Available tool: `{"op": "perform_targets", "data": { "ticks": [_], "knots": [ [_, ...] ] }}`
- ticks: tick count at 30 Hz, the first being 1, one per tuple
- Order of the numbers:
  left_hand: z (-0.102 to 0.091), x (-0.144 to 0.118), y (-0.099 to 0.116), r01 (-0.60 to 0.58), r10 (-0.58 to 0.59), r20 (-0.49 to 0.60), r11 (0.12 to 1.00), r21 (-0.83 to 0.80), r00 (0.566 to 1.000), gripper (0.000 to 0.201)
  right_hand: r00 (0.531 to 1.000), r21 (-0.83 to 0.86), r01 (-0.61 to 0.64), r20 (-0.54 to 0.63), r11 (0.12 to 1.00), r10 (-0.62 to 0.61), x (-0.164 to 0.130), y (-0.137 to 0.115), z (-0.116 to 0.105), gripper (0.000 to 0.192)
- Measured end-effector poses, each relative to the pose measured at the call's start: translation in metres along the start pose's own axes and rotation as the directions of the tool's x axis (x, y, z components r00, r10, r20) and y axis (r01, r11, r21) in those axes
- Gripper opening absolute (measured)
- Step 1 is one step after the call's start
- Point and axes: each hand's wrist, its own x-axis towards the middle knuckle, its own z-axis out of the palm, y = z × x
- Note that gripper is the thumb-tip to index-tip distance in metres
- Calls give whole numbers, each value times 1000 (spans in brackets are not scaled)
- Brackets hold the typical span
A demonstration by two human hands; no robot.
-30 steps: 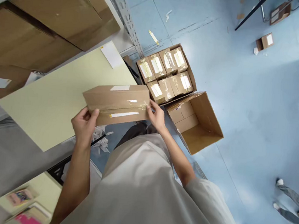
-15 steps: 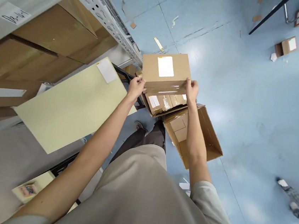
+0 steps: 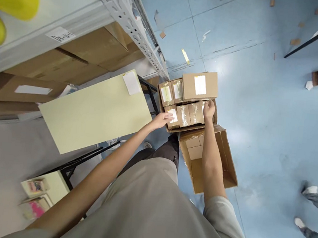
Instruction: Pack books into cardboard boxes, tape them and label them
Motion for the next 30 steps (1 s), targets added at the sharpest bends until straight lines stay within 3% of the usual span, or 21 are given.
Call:
{"op": "perform_targets", "data": {
  "ticks": [3, 7, 10, 12, 16, 22, 26, 30],
  "knots": [
    [-26, -55, -36, 0, 0, 1, 995, -104, 1000, 39, 989, 46, -145, 25, 988, 144, -24, -14, 8, 60],
    [-66, -120, -74, -37, -8, -161, 960, -277, 987, 53, 982, 77, -134, 145, 988, 121, -65, -45, 29, 49],
    [-95, -162, -91, -115, -20, -341, 921, -372, 940, 69, 950, 148, -90, 310, 985, 40, -107, -80, 58, 58],
    [-116, -188, -100, -206, -31, -481, 879, -431, 876, 77, 903, 204, -51, 428, 978, -42, -141, -109, 83, 68],
    [-162, -245, -125, -432, -27, -699, 769, -471, 714, 76, 780, 232, -5, 610, 973, -141, -222, -176, 141, 77],
    [-221, -340, -183, -678, -14, -865, 614, -403, 501, 73, 555, 245, 108, 790, 964, -262, -365, -265, 232, 67],
    [-254, -404, -229, -783, -64, -927, 515, -348, 369, 76, 368, 219, 226, 883, 949, -291, -461, -299, 294, 57],
    [-279, -466, -285, -836, -186, -954, 462, -295, 233, 75, 181, 202, 324, 946, 924, -270, -545, -313, 355, 56]
  ]
}}
